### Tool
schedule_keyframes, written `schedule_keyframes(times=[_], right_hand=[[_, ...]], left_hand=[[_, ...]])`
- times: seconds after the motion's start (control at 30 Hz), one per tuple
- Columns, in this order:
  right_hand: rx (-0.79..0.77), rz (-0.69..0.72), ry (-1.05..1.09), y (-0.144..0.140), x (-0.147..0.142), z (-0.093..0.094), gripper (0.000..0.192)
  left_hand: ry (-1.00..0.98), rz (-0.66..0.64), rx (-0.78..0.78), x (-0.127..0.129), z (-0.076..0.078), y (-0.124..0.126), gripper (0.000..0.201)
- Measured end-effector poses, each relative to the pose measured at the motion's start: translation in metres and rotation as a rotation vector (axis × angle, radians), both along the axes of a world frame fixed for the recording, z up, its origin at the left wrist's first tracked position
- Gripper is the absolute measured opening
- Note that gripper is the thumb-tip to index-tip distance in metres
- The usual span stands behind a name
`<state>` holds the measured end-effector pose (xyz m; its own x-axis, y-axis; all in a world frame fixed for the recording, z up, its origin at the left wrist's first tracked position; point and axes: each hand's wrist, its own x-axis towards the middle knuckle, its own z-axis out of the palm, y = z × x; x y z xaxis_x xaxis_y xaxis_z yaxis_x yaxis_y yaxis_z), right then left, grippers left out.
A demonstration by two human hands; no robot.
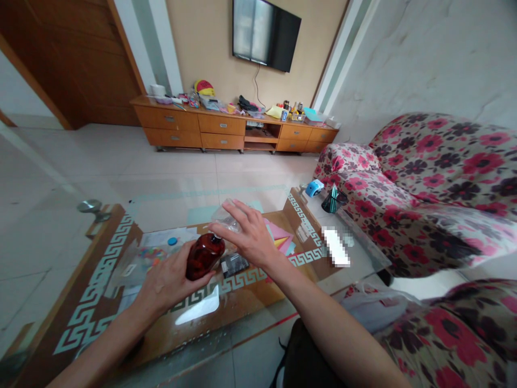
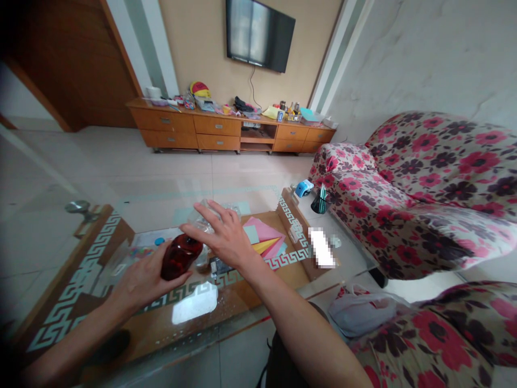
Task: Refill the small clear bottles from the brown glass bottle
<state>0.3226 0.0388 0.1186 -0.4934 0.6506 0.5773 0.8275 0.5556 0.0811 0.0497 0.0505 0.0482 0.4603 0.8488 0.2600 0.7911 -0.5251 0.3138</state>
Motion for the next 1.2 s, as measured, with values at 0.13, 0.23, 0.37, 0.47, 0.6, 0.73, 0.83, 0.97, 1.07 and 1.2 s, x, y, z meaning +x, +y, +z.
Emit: schedule_keyframes(times=[0.13,0.23,0.37,0.47,0.6,0.73,0.83,0.97,1.07,1.2], right_hand=[[-0.009,-0.008,-0.018,-0.003,0.000,0.004,0.072],[-0.014,-0.003,-0.021,-0.004,-0.001,0.005,0.068],[-0.029,-0.002,-0.048,-0.003,-0.002,0.005,0.076],[-0.029,0.001,-0.057,-0.003,-0.001,0.005,0.073],[-0.022,0.014,-0.063,-0.002,0.000,0.006,0.070],[-0.017,0.028,-0.072,-0.002,0.001,0.006,0.069],[-0.026,0.031,-0.081,-0.002,0.001,0.005,0.071],[-0.003,0.044,-0.122,-0.003,0.001,0.008,0.071],[0.011,0.053,-0.156,-0.005,0.001,0.012,0.069],[-0.001,0.047,-0.179,-0.009,-0.001,0.016,0.072]], left_hand=[[-0.006,0.012,-0.017,0.001,0.000,0.000,0.088],[-0.011,0.006,-0.022,0.001,0.001,0.001,0.088],[0.007,0.004,-0.019,0.001,0.001,0.001,0.086],[0.016,0.006,-0.015,0.001,0.000,0.001,0.086],[0.011,-0.013,-0.013,0.001,-0.001,0.001,0.087],[-0.016,-0.009,-0.003,0.001,-0.002,0.000,0.085],[-0.015,-0.003,-0.021,0.001,-0.001,-0.001,0.085],[-0.022,-0.009,-0.046,-0.001,0.000,-0.001,0.086],[-0.012,-0.023,-0.069,-0.003,0.001,0.000,0.086],[0.005,-0.042,-0.091,-0.006,0.003,0.002,0.088]])
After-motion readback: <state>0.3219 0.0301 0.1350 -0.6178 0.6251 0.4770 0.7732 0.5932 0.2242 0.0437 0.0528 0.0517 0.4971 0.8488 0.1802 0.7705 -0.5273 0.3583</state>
